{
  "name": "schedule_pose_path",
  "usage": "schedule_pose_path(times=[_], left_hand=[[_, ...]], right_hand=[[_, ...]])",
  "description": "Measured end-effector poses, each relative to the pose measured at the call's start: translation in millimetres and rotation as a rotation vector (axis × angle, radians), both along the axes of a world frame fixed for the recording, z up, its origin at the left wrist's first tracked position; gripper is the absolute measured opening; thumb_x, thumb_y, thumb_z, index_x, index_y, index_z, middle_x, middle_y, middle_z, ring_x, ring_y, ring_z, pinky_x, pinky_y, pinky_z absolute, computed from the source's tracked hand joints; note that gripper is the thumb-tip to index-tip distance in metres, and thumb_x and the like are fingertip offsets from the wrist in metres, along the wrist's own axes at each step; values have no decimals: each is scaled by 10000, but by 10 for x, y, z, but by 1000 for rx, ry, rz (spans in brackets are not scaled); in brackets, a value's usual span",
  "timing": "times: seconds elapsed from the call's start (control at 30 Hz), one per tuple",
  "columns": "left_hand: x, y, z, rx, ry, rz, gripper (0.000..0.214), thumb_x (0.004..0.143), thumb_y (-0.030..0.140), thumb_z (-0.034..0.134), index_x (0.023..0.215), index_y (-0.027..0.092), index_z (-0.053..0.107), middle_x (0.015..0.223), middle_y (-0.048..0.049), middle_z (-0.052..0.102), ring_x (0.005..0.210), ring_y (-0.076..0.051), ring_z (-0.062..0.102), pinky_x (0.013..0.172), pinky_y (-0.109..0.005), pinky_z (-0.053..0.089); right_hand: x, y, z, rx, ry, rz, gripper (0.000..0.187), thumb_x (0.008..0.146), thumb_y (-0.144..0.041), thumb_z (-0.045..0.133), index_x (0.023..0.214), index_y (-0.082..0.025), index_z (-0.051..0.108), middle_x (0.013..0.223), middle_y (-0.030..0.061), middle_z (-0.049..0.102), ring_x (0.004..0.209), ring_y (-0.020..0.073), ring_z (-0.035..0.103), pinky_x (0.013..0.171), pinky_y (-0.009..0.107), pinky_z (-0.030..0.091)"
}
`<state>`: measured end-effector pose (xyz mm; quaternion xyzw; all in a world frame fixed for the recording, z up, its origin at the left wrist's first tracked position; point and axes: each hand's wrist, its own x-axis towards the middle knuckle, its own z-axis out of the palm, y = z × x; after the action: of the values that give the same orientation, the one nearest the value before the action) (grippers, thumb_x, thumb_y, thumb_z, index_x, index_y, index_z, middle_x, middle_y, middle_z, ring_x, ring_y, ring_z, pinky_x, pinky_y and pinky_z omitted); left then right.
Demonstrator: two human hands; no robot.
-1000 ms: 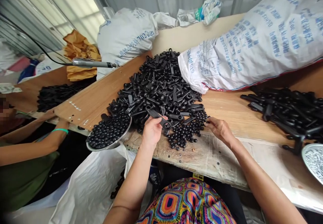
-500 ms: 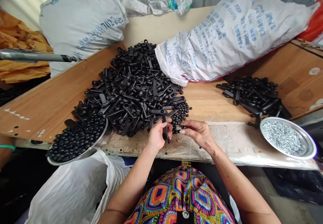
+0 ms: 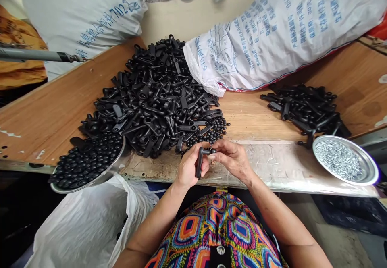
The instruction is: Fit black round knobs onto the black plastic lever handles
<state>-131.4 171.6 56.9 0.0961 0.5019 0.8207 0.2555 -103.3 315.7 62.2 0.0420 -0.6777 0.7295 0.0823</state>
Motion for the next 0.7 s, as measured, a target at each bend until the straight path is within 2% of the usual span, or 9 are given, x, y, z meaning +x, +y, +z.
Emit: schedule_pose_path(times=[0.1, 0.23, 0.33, 0.43, 0.53, 0.7], left_hand=[[13, -13, 11, 7, 17, 23, 422, 816, 504, 455, 1026, 144, 522, 417, 62, 441, 310, -54, 342, 311, -158, 249], [20, -22, -3, -1, 44, 53, 446, 819, 500, 454, 1055, 131, 537, 425, 57, 439, 328, -54, 348, 318, -160, 262], [31, -34, -45, -49, 95, 85, 470, 830, 496, 437, 1104, 129, 546, 443, 51, 440, 359, -56, 370, 350, -167, 286], [60, -47, -75, -117, 170, 105, 484, 843, 495, 415, 1129, 134, 563, 477, 40, 446, 392, -56, 380, 377, -178, 293], [97, -59, -58, -185, 280, 103, 478, 851, 495, 396, 1117, 148, 592, 501, 33, 438, 420, -59, 379, 401, -191, 299], [78, -88, 20, -309, 352, 19, 486, 860, 489, 377, 1139, 150, 587, 505, 35, 412, 439, -69, 371, 427, -207, 313]], right_hand=[[20, -14, -3, -18, -2, 3, 148, 654, -235, 724, 779, -185, 661, 659, -11, 595, 558, 92, 522, 504, 209, 449], [36, -49, -47, -165, 7, 49, 171, 679, -193, 704, 849, -201, 690, 661, -7, 607, 544, 88, 521, 473, 204, 441], [33, -81, -63, -272, 10, 88, 170, 701, -184, 685, 869, -209, 695, 656, -1, 621, 534, 96, 533, 455, 211, 439], [38, -94, -65, -312, 23, 108, 138, 709, -193, 681, 845, -205, 698, 639, 4, 631, 501, 96, 525, 438, 217, 430], [82, -87, -75, -252, 65, 67, 113, 715, -202, 677, 826, -203, 700, 651, 10, 641, 497, 103, 530, 425, 221, 429], [201, -61, -83, 87, 170, -124, 135, 729, -177, 666, 857, -205, 695, 612, -6, 628, 496, 95, 532, 458, 214, 437]])
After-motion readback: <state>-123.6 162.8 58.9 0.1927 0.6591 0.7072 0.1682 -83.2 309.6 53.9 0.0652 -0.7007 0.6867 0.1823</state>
